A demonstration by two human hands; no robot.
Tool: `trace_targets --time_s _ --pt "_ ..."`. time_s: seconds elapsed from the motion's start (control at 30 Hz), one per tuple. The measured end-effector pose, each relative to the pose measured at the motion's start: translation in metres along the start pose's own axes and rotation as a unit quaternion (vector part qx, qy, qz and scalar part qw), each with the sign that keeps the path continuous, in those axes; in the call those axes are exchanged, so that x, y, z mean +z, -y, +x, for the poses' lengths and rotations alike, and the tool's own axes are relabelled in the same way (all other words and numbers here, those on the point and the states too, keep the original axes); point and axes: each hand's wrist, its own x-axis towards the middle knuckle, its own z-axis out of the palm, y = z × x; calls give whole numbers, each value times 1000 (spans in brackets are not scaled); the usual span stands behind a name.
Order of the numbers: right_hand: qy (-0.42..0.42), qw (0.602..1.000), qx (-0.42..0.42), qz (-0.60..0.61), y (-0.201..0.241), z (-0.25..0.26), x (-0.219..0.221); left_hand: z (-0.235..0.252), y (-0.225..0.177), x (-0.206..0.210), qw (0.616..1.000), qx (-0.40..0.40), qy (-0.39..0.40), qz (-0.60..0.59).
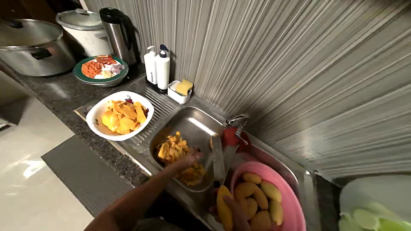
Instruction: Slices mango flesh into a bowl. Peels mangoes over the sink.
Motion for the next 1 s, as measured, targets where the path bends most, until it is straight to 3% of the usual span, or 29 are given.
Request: trace_targets --time_s 0.07,0.13,0.23,0.3,0.4,0.5,0.57,0.67,0.8,1.0 --pt "26 1000 -10 15 4 9 21 -26 -1 9 961 8 99 -256" --pt "73 997 -18 24 7 20 41 -43 -10 14 927 30 137 -348" --pt "129 990 -33 48 12 34 78 -48 -25 2 928 62 36 -365" --pt "140 987 -41 67 22 34 104 -55 -41 -30 925 66 -22 -373" --pt "130 979 -65 144 35 48 138 -76 -63 -107 953 61 -64 -290" --pt "73 980 -73 171 47 87 184 -97 -60 -178 993 2 -66 -93" --pt "85 971 -59 215 51 120 215 -114 -50 -209 997 11 -54 50" --pt "129 956 -58 257 57 161 268 -150 -34 -237 978 79 -46 186" --pt "201 928 -83 304 57 206 328 -195 -8 -257 933 144 -100 315" --pt "263 924 -35 276 69 228 381 -219 18 -288 886 181 -201 376"
